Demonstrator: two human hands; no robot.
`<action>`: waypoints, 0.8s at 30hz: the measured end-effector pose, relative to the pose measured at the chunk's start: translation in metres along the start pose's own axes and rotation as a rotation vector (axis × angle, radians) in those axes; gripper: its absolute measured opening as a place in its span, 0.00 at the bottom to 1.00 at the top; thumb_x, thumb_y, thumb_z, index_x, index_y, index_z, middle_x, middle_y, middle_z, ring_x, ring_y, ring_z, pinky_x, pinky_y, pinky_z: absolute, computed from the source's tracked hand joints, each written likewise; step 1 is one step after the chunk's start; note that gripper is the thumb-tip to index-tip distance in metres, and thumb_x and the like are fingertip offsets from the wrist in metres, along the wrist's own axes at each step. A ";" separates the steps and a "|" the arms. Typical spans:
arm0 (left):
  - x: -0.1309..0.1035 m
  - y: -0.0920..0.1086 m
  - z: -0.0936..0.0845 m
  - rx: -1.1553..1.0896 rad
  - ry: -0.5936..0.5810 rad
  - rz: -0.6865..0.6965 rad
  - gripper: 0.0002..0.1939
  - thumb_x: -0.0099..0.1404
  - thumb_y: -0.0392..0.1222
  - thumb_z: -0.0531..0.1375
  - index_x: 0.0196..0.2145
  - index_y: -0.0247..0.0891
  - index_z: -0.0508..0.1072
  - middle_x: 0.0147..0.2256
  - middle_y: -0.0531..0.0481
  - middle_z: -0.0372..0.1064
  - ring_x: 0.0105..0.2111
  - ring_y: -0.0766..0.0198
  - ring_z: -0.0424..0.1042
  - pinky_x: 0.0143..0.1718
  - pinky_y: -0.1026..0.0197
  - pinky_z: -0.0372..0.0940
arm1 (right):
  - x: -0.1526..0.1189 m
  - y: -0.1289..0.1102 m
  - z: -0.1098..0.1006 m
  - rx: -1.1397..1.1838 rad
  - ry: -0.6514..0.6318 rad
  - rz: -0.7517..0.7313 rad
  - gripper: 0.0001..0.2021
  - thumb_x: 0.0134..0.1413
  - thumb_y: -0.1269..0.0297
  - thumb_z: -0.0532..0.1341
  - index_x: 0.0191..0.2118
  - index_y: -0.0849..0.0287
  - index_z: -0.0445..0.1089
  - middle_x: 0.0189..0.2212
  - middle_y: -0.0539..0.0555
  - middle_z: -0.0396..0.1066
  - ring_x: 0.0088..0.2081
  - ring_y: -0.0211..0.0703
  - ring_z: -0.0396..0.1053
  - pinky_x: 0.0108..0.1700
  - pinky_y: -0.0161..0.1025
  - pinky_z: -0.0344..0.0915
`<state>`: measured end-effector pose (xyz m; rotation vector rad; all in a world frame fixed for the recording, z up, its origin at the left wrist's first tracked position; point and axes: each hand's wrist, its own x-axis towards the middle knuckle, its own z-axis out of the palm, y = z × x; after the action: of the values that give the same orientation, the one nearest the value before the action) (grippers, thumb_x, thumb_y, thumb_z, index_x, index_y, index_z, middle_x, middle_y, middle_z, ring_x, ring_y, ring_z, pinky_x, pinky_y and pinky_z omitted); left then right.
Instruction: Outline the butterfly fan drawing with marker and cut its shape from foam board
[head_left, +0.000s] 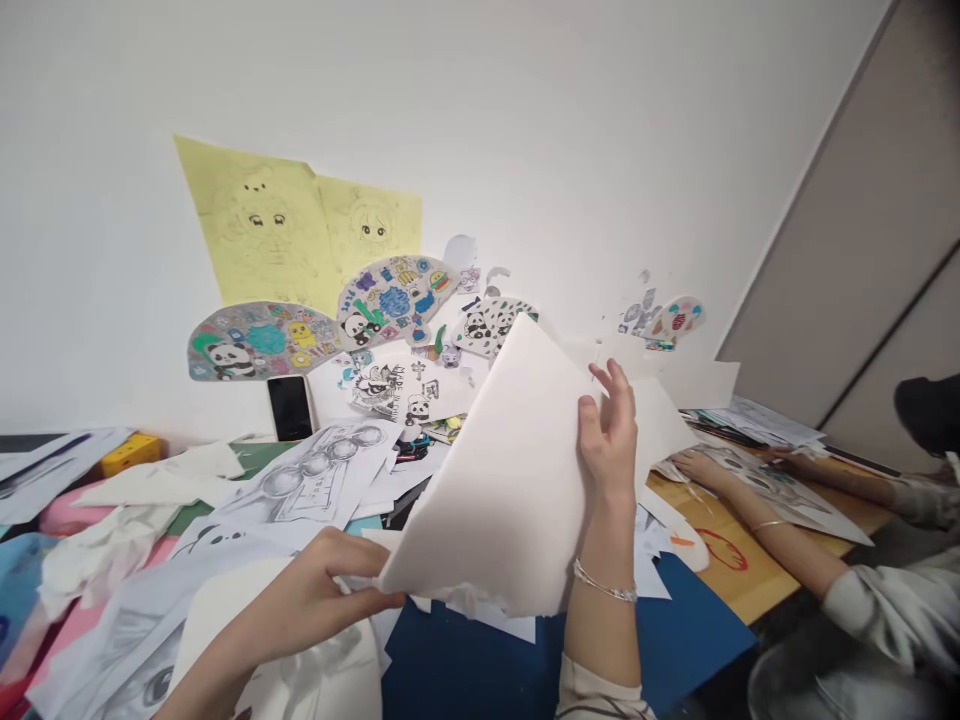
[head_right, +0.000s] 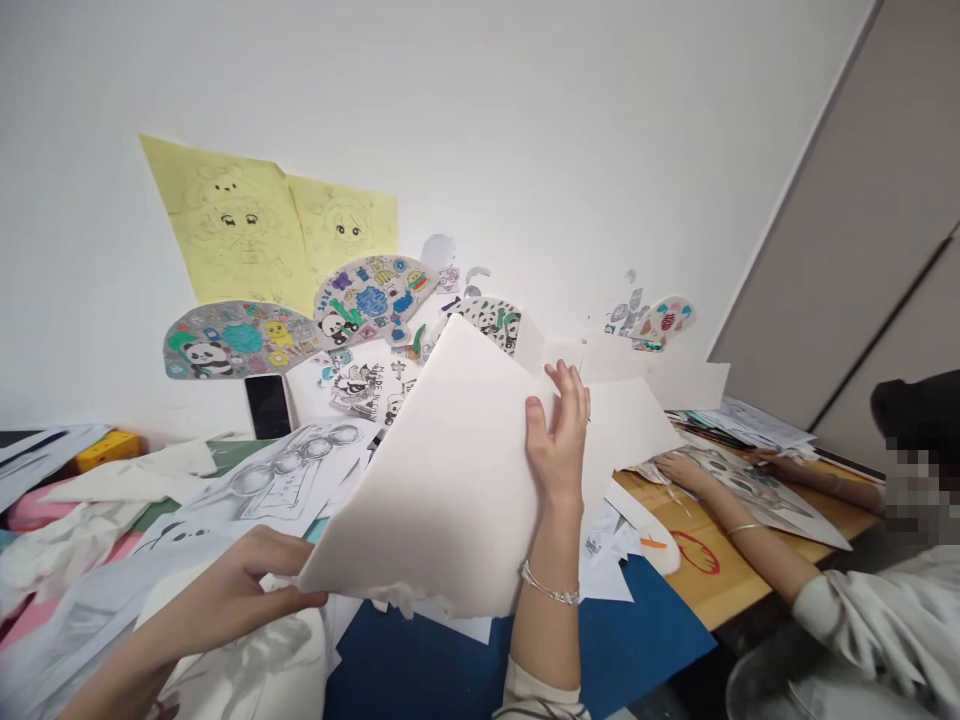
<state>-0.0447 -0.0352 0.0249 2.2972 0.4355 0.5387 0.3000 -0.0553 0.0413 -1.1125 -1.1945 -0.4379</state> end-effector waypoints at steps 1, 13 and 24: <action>-0.001 0.002 0.001 0.022 -0.006 -0.005 0.10 0.62 0.38 0.58 0.36 0.45 0.80 0.30 0.49 0.76 0.27 0.62 0.72 0.27 0.68 0.64 | -0.001 -0.002 -0.001 0.037 -0.003 0.002 0.24 0.60 0.58 0.53 0.61 0.49 0.54 0.58 0.54 0.57 0.62 0.48 0.51 0.62 0.53 0.46; -0.001 -0.002 0.007 0.134 0.077 -0.042 0.10 0.63 0.44 0.57 0.37 0.44 0.79 0.31 0.50 0.76 0.29 0.60 0.73 0.24 0.70 0.62 | 0.049 -0.041 0.011 0.039 -0.232 -0.162 0.16 0.59 0.53 0.54 0.47 0.55 0.67 0.44 0.55 0.69 0.46 0.44 0.66 0.50 0.43 0.62; -0.008 -0.003 0.010 0.302 0.426 0.079 0.20 0.61 0.47 0.58 0.15 0.37 0.64 0.15 0.57 0.53 0.18 0.70 0.52 0.20 0.67 0.50 | -0.009 -0.158 0.082 -0.222 -1.000 -0.983 0.29 0.65 0.55 0.42 0.18 0.59 0.67 0.18 0.52 0.66 0.24 0.37 0.62 0.32 0.38 0.54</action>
<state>-0.0476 -0.0424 0.0139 2.4908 0.6692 1.0749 0.1324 -0.0568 0.1006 -0.8501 -2.6491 -0.8009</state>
